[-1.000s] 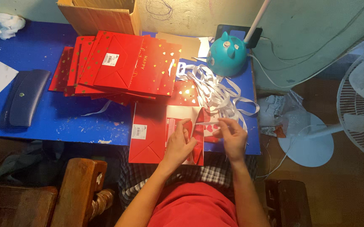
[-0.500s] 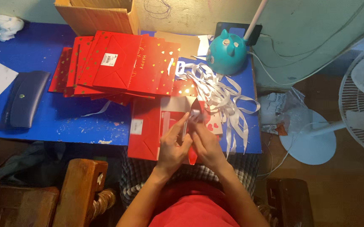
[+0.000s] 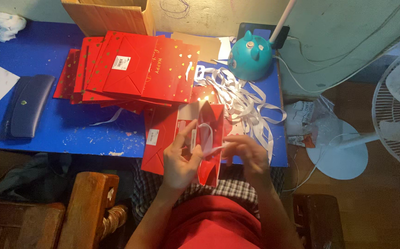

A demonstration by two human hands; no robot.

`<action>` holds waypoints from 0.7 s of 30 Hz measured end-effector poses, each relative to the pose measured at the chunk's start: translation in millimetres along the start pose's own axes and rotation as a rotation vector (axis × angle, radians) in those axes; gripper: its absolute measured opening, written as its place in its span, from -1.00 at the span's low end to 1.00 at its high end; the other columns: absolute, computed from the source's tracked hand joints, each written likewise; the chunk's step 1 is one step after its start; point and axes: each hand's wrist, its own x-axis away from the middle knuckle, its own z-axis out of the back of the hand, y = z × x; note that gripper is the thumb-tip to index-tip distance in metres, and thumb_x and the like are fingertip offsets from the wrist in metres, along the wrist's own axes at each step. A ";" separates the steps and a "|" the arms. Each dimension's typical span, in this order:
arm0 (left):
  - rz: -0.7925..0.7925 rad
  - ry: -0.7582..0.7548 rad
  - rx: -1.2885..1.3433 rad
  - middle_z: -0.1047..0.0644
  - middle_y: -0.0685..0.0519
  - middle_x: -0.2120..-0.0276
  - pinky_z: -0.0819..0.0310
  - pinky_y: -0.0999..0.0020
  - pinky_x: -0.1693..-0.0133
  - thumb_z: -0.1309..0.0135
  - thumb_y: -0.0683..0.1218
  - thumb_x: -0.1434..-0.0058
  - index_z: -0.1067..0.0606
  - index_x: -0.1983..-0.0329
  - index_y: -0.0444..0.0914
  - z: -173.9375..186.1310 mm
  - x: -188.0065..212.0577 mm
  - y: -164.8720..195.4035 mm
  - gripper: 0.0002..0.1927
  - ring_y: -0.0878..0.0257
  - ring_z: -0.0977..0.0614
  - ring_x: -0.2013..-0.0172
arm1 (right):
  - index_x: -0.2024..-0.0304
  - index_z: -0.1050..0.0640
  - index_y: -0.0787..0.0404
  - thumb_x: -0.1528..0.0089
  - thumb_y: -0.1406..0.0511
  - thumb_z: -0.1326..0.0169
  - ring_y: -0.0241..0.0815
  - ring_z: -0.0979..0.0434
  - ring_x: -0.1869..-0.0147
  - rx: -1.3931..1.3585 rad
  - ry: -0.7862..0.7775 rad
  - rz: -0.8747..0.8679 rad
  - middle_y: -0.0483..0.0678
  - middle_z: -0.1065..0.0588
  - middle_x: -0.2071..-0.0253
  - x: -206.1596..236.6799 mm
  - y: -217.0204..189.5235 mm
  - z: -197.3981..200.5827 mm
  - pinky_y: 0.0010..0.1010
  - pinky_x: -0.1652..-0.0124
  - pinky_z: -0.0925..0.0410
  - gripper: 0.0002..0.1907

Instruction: The person sits at a desk and attaches ribbon handles to red paper gift bags, threading and tying the ribbon through the bag's holes one bag at a time, then places finished bags on a stack on the desk.

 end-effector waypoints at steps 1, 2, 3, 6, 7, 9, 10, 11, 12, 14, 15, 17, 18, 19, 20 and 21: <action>0.001 0.027 -0.015 -0.47 0.09 0.40 -0.45 0.47 0.36 -0.05 -0.28 -0.24 -0.42 -0.37 -0.28 -1.3 -0.2 -0.5 -0.43 0.44 -0.48 0.42 | -0.14 -0.56 0.29 -0.44 0.32 0.23 -0.22 -0.59 0.20 -0.021 0.072 0.085 0.01 -0.61 0.26 2.1 -0.8 1.8 -0.36 0.13 -0.49 -0.62; 0.002 0.054 -0.029 -0.43 0.05 0.39 -0.40 0.46 0.36 -0.08 -0.29 -0.26 -0.43 -0.38 -0.29 -2.3 -0.5 -0.7 -0.42 0.41 -0.42 0.41 | -0.16 -0.53 0.28 -0.42 0.37 0.18 -0.17 -0.59 0.10 0.148 0.120 0.155 0.05 -0.58 0.16 2.2 0.0 2.7 -0.33 0.04 -0.48 -0.66; -0.007 0.047 0.059 -0.49 0.06 0.30 -0.47 0.46 0.28 -0.05 -0.29 -0.27 -0.41 -0.37 -0.31 -2.7 0.0 -0.3 -0.44 0.42 -0.48 0.33 | -0.19 -0.49 0.27 -0.39 0.43 0.12 -0.12 -0.59 0.00 0.317 0.167 0.223 0.09 -0.56 0.06 2.3 1.0 3.2 -0.31 -0.04 -0.47 -0.67; -0.033 0.043 0.216 -0.60 0.06 0.09 -0.60 0.47 0.12 0.00 -0.29 -0.29 -0.38 -0.35 -0.34 -2.7 0.2 4.9 -0.49 0.43 -0.61 0.15 | -0.29 -0.33 0.22 -0.34 0.51 0.05 0.05 -0.47 -0.31 0.688 0.176 0.446 0.19 -0.44 -0.20 -6.3 7.6 -1.9 -0.18 -0.29 -0.37 -0.55; -0.038 0.051 0.197 -0.60 0.05 0.07 -0.59 0.48 0.13 -0.01 -0.29 -0.29 -0.40 -0.34 -0.34 -2.1 -0.2 8.0 -0.50 0.42 -0.60 0.15 | -0.33 -0.27 0.20 -0.33 0.52 0.04 0.11 -0.41 -0.42 0.787 0.157 0.523 0.21 -0.39 -0.27 -9.6 9.6 -5.7 -0.13 -0.37 -0.32 -0.48; -0.055 0.015 0.157 -0.60 0.05 0.05 -0.59 0.47 0.17 -0.03 -0.28 -0.29 -0.44 -0.30 -0.34 -1.6 0.5 15.7 -0.53 0.39 -0.61 0.15 | -0.40 -0.13 0.19 -0.30 0.46 -0.07 0.21 -0.26 -0.50 0.801 0.126 0.593 0.30 -0.26 -0.34 -12.0 11.5 -15.4 -0.06 -0.41 -0.24 -0.34; -0.069 -0.026 0.134 -0.60 0.04 0.04 -0.61 0.46 0.20 -0.04 -0.27 -0.29 -0.47 -0.27 -0.34 -1.5 0.7 20.0 -0.55 0.38 -0.62 0.16 | -0.44 -0.07 0.19 -0.29 0.42 -0.13 0.26 -0.18 -0.54 0.807 0.110 0.628 0.35 -0.20 -0.38 -13.7 11.8 -20.5 -0.03 -0.42 -0.21 -0.25; -0.083 -0.066 0.112 -0.60 0.04 0.03 -0.63 0.45 0.23 -0.05 -0.26 -0.28 -0.49 -0.24 -0.34 -1.2 1.2 24.7 -0.57 0.37 -0.63 0.17 | -0.41 -0.08 0.19 -0.24 0.35 -0.18 0.25 -0.16 -0.53 0.807 0.132 0.662 0.33 -0.18 -0.37 -15.3 10.9 -24.3 -0.02 -0.40 -0.19 -0.22; -0.054 -0.145 -0.017 -0.59 0.02 0.14 -0.59 0.41 0.27 -0.12 -0.23 -0.24 -0.51 -0.23 -0.32 -0.7 1.8 29.5 -0.55 0.32 -0.62 0.25 | -0.38 -0.10 0.20 -0.18 0.28 -0.22 0.24 -0.14 -0.52 0.806 0.152 0.697 0.31 -0.15 -0.37 -17.0 9.3 -26.6 -0.01 -0.38 -0.18 -0.19; 0.003 -0.305 -0.271 -0.57 -0.03 0.37 -0.51 0.33 0.35 -0.25 -0.18 -0.17 -0.56 -0.22 -0.27 0.0 1.0 39.2 -0.50 0.22 -0.60 0.40 | -0.27 -0.24 0.18 -0.13 0.23 -0.27 0.21 -0.15 -0.48 0.860 0.169 0.704 0.24 -0.22 -0.32 -18.3 4.9 -28.4 0.01 -0.36 -0.18 -0.27; -0.081 -0.312 -0.329 -0.55 -0.03 0.39 -0.50 0.29 0.34 -0.29 -0.16 -0.14 -0.57 -0.18 -0.28 -0.4 0.1 43.9 -0.51 0.18 -0.59 0.41 | -0.20 -0.36 0.15 -0.13 0.25 -0.27 0.19 -0.19 -0.46 0.917 0.167 0.674 0.19 -0.30 -0.28 -17.1 2.6 -27.3 0.03 -0.35 -0.20 -0.38; -0.251 -0.327 -0.444 -0.51 -0.03 0.42 -0.46 0.22 0.31 -0.37 -0.13 -0.09 -0.60 -0.12 -0.29 -0.1 0.5 54.0 -0.51 0.11 -0.57 0.41 | -0.04 -0.53 0.14 -0.11 0.25 -0.29 0.12 -0.31 -0.40 0.950 0.172 0.612 0.08 -0.45 -0.16 -14.5 1.2 -20.8 0.04 -0.36 -0.22 -0.56; -0.375 -0.251 -0.423 -0.52 -0.02 0.37 -0.48 0.22 0.24 -0.36 -0.16 -0.10 -0.58 -0.08 -0.28 0.1 2.9 59.3 -0.55 0.10 -0.58 0.34 | 0.05 -0.57 0.15 -0.09 0.24 -0.30 0.06 -0.39 -0.35 0.925 0.175 0.582 0.02 -0.51 -0.08 -13.2 2.3 -14.6 0.04 -0.37 -0.23 -0.62; -0.497 -0.174 -0.401 -0.53 0.00 0.31 -0.50 0.22 0.17 -0.34 -0.19 -0.10 -0.56 -0.05 -0.28 1.9 8.6 65.3 -0.58 0.09 -0.60 0.28 | 0.14 -0.61 0.17 -0.07 0.23 -0.31 0.00 -0.47 -0.31 0.898 0.178 0.550 -0.03 -0.58 0.00 -11.1 5.2 -8.2 0.04 -0.38 -0.23 -0.68; -0.615 -0.098 -0.379 -0.54 0.01 0.26 -0.52 0.21 0.10 -0.32 -0.21 -0.11 -0.54 -0.01 -0.28 4.6 14.9 70.9 -0.62 0.08 -0.61 0.21 | 0.13 -0.62 0.21 -0.16 0.27 -0.24 -0.03 -0.52 -0.26 0.704 0.193 0.474 -0.02 -0.60 0.02 -7.4 10.5 -2.7 0.02 -0.40 -0.24 -0.75; -0.693 -0.045 -0.372 -0.54 0.03 0.28 -0.54 0.20 0.08 -0.31 -0.24 -0.11 -0.54 0.02 -0.26 8.3 20.4 75.4 -0.65 0.11 -0.61 0.22 | 0.11 -0.63 0.25 -0.25 0.31 -0.17 -0.05 -0.57 -0.22 0.509 0.206 0.395 -0.01 -0.62 0.03 -2.6 17.7 2.5 0.01 -0.43 -0.24 -0.80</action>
